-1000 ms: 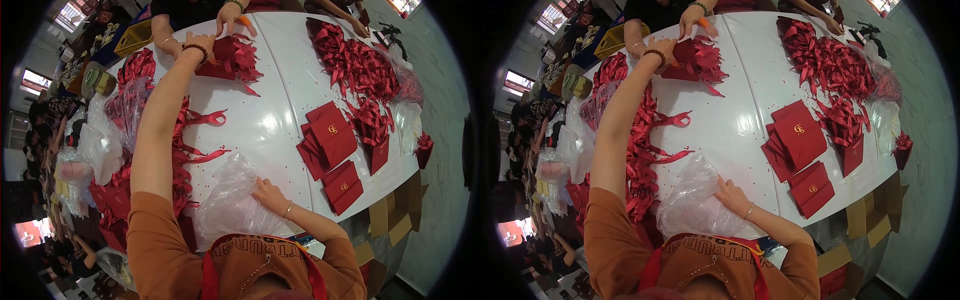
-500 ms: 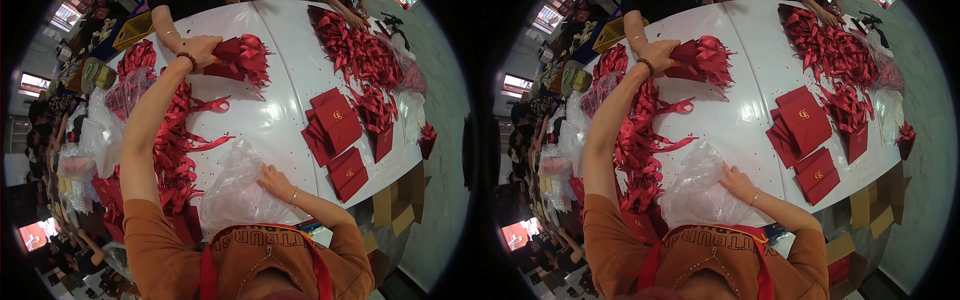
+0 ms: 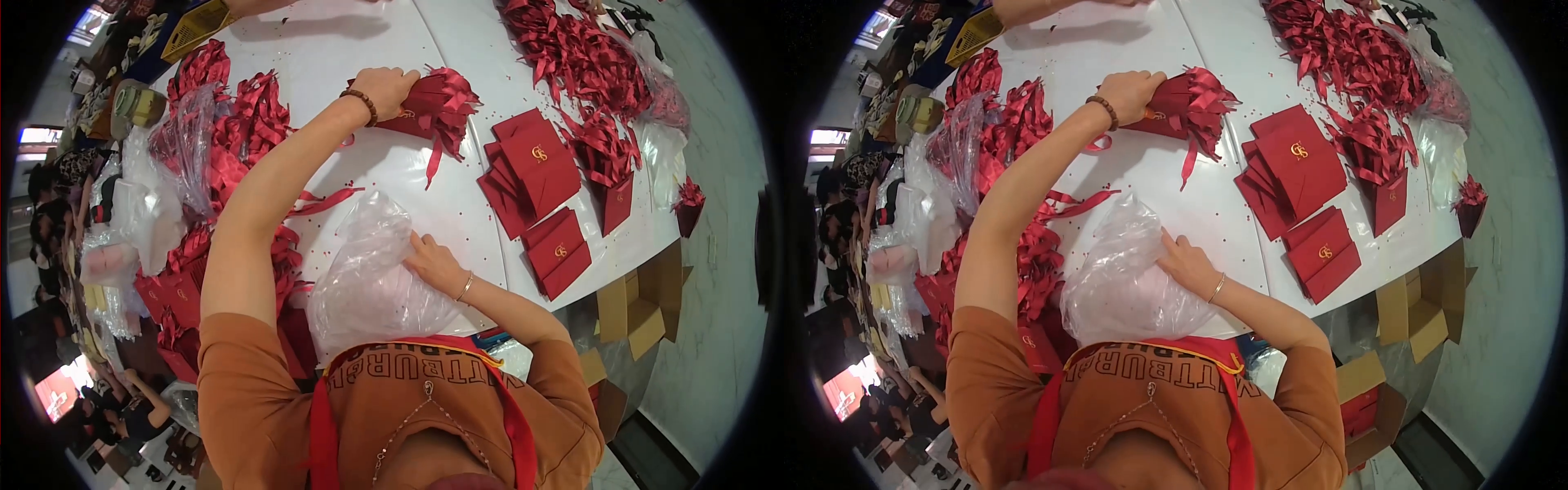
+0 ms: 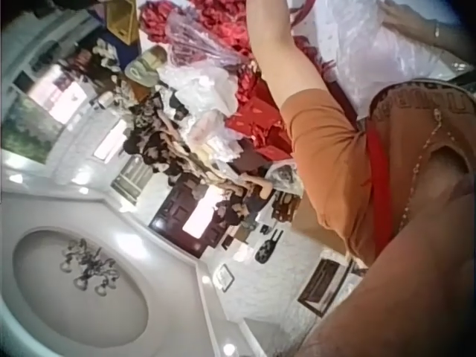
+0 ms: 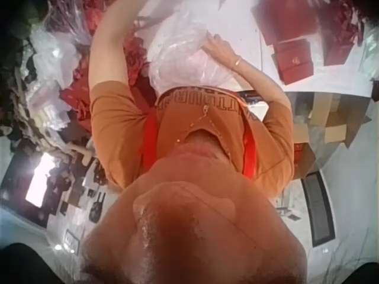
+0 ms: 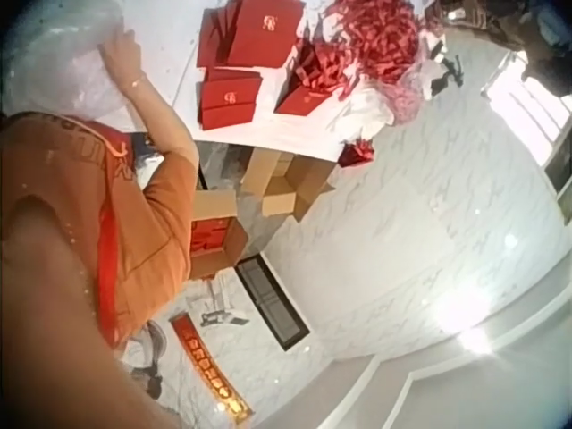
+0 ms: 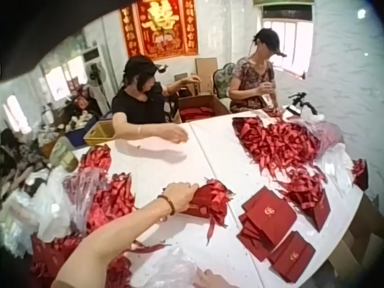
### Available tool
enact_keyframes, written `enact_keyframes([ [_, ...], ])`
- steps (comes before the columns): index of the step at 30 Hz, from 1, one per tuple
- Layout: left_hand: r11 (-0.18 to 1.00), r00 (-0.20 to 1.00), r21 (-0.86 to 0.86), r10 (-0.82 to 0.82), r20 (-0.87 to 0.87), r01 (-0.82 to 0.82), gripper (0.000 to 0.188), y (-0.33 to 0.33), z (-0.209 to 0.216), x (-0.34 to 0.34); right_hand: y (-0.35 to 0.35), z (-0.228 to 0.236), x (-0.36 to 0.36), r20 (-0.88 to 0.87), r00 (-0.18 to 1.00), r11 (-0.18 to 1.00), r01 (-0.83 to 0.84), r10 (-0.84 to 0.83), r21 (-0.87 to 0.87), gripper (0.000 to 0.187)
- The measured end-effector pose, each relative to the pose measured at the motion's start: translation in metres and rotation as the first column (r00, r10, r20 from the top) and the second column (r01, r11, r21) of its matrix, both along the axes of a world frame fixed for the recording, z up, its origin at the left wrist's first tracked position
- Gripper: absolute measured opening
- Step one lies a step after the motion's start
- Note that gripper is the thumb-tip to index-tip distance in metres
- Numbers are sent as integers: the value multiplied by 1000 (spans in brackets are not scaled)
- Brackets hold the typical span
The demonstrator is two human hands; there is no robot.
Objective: Packing red envelopes or folders into plastic bags and then into a cardboard box.
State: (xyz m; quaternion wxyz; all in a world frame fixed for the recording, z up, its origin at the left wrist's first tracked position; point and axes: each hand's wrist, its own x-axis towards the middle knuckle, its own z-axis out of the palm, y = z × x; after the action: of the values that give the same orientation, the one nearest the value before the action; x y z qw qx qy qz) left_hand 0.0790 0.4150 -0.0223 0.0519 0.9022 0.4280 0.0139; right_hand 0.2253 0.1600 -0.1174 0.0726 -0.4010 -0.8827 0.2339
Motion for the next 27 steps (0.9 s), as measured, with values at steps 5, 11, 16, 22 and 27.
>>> enact_keyframes([
  [5, 990, 993, -70, 120, -13, -121, 38, -2, 2, -7, -3, -3, 0, 24, 999, 999, -24, 23, 39, 10],
  [11, 953, 795, -211, -48, 604, 218, 48, -15, 61, -60, -4, -24, 11, 20, 999, 997, -36, 35, 71, 22],
  [16, 942, 413, -329, 328, 849, -72, 38, -124, 198, -109, 22, 9, 1, 45, 993, 992, -108, 111, -59, 33],
  [22, 656, -231, -253, 558, 797, 711, 32, -220, 148, -100, 9, 24, -1, 95, 992, 963, -53, 81, -266, 41],
  [27, 650, 48, -710, 727, 684, 270, 32, -319, 52, -74, 7, -2, -1, -508, 814, 958, -270, 282, 99, 41],
])
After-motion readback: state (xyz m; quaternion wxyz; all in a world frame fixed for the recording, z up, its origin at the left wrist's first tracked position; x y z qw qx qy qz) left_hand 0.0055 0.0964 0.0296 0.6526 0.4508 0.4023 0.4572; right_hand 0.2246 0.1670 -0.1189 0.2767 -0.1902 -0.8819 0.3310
